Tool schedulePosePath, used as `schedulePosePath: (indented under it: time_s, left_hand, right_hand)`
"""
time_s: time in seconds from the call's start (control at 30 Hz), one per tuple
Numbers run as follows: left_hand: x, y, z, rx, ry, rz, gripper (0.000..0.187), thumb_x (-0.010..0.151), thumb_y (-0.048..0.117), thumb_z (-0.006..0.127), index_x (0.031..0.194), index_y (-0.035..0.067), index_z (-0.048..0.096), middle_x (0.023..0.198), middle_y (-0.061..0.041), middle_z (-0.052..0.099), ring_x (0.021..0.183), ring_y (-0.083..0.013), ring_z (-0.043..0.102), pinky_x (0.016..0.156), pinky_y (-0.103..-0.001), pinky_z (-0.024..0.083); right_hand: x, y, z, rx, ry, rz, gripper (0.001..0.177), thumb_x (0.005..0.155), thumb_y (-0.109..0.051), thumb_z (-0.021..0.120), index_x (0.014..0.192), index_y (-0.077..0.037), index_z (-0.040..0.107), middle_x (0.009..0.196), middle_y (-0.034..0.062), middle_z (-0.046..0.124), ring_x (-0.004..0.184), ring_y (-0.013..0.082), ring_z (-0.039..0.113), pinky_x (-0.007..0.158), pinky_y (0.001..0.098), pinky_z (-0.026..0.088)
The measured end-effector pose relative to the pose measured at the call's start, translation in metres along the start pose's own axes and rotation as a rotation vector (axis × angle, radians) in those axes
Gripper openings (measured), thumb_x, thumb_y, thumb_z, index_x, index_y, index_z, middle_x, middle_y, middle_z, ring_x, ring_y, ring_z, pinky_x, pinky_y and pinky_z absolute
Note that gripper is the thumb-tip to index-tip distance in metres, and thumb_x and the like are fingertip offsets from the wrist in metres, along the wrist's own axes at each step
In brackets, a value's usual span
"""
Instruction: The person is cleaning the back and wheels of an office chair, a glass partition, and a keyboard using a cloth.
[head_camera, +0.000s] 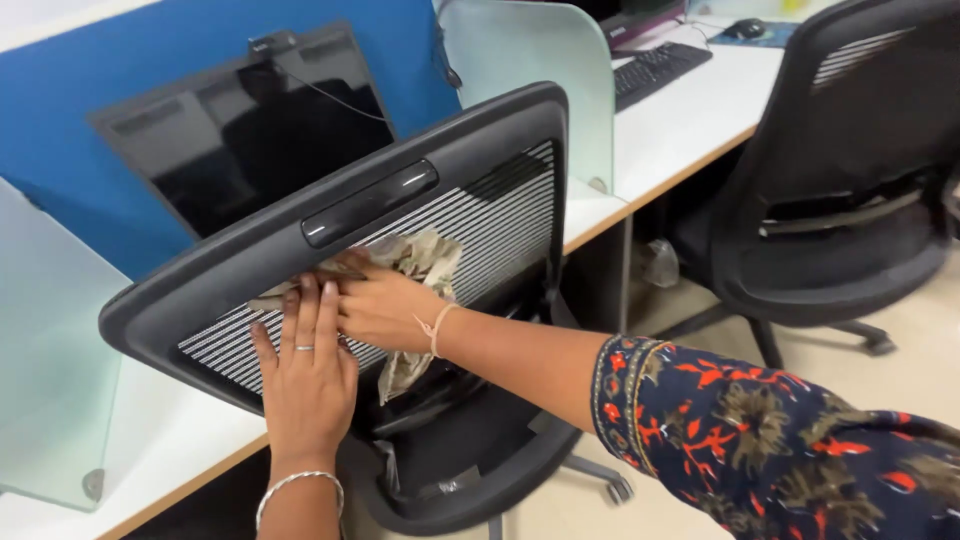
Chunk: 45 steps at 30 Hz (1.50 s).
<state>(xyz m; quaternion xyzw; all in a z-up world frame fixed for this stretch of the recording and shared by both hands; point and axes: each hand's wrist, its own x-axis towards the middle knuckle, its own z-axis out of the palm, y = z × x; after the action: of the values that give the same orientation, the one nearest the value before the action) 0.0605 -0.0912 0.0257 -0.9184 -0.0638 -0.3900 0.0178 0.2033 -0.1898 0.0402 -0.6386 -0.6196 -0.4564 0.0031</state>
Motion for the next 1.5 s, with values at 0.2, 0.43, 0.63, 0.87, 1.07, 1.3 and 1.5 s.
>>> schedulePosePath:
  time_s: [0.2, 0.43, 0.63, 0.87, 1.07, 1.3, 1.5]
  left_hand:
    - [0.016, -0.016, 0.003, 0.085, 0.196, 0.077, 0.065, 0.093, 0.022, 0.053, 0.157, 0.013, 0.045, 0.158, -0.011, 0.045, 0.149, -0.0267, 0.04, 0.123, -0.069, 0.016]
    - [0.01, -0.034, 0.034, 0.171, 0.435, 0.014, 0.064, 0.096, 0.026, 0.055, 0.159, 0.018, 0.047, 0.153, -0.016, 0.042, 0.15, -0.0361, 0.035, 0.127, -0.07, 0.014]
    - [-0.005, -0.029, 0.046, 0.135, 0.508, 0.039, 0.075, 0.097, 0.017, 0.06, 0.167, 0.016, 0.033, 0.169, -0.023, 0.025, 0.157, -0.0432, 0.024, 0.119, -0.073, 0.015]
    - [-0.035, -0.023, 0.063, 0.204, 0.335, -0.045, 0.086, 0.094, 0.019, 0.061, 0.167, 0.012, 0.016, 0.171, -0.019, 0.018, 0.156, -0.038, 0.025, 0.12, -0.065, 0.023]
    - [-0.035, -0.022, 0.056, 0.284, 0.231, -0.071, 0.093, 0.088, 0.021, 0.062, 0.167, 0.017, 0.013, 0.171, -0.018, 0.014, 0.154, -0.0355, 0.024, 0.118, -0.064, 0.022]
    - [-0.048, -0.017, 0.072, 0.376, 0.15, -0.117, 0.102, 0.079, 0.027, 0.065, 0.163, 0.019, 0.008, 0.17, -0.007, 0.016, 0.15, -0.0298, 0.025, 0.119, -0.07, 0.006]
    - [-0.051, -0.033, 0.073, 0.577, 0.292, -0.087, 0.092, 0.083, 0.017, 0.062, 0.168, 0.023, 0.027, 0.171, 0.007, 0.027, 0.162, -0.0265, 0.026, 0.114, -0.08, -0.001]
  right_hand:
    - [-0.003, 0.007, 0.005, -0.008, 0.258, -0.031, 0.034, 0.096, -0.021, 0.06, 0.127, -0.013, 0.071, 0.136, 0.0012, 0.063, 0.143, 0.0194, 0.048, 0.13, 0.0518, 0.019]
    - [0.004, 0.006, 0.019, -0.11, 0.394, -0.002, 0.031, 0.1, -0.018, 0.06, 0.131, -0.016, 0.065, 0.149, -0.0013, 0.056, 0.151, 0.0167, 0.041, 0.133, 0.0519, 0.012]
    - [0.0, 0.0, 0.042, -0.226, 0.386, 0.074, 0.055, 0.099, -0.017, 0.056, 0.153, -0.016, 0.048, 0.164, 0.0018, 0.037, 0.155, 0.0177, 0.027, 0.128, 0.0543, 0.011]
    - [-0.01, -0.011, 0.079, -0.208, 0.253, 0.072, 0.069, 0.097, -0.013, 0.053, 0.162, -0.019, 0.031, 0.169, 0.0013, 0.025, 0.157, 0.0205, 0.019, 0.127, 0.0533, 0.012]
    - [-0.031, -0.001, 0.099, -0.253, 0.178, -0.166, 0.074, 0.092, -0.009, 0.057, 0.161, -0.026, 0.035, 0.167, 0.0011, 0.03, 0.156, 0.0214, 0.021, 0.128, 0.0541, 0.012]
    - [-0.05, -0.006, 0.055, -0.29, 0.216, 0.034, 0.062, 0.087, -0.014, 0.059, 0.144, -0.037, 0.049, 0.159, -0.0009, 0.034, 0.151, 0.0221, 0.026, 0.122, 0.0613, 0.021]
    - [-0.045, -0.011, 0.102, 0.012, 0.224, 0.102, 0.059, 0.099, -0.008, 0.054, 0.155, -0.026, 0.048, 0.167, -0.0002, 0.036, 0.143, 0.0245, 0.041, 0.111, 0.0487, 0.044]
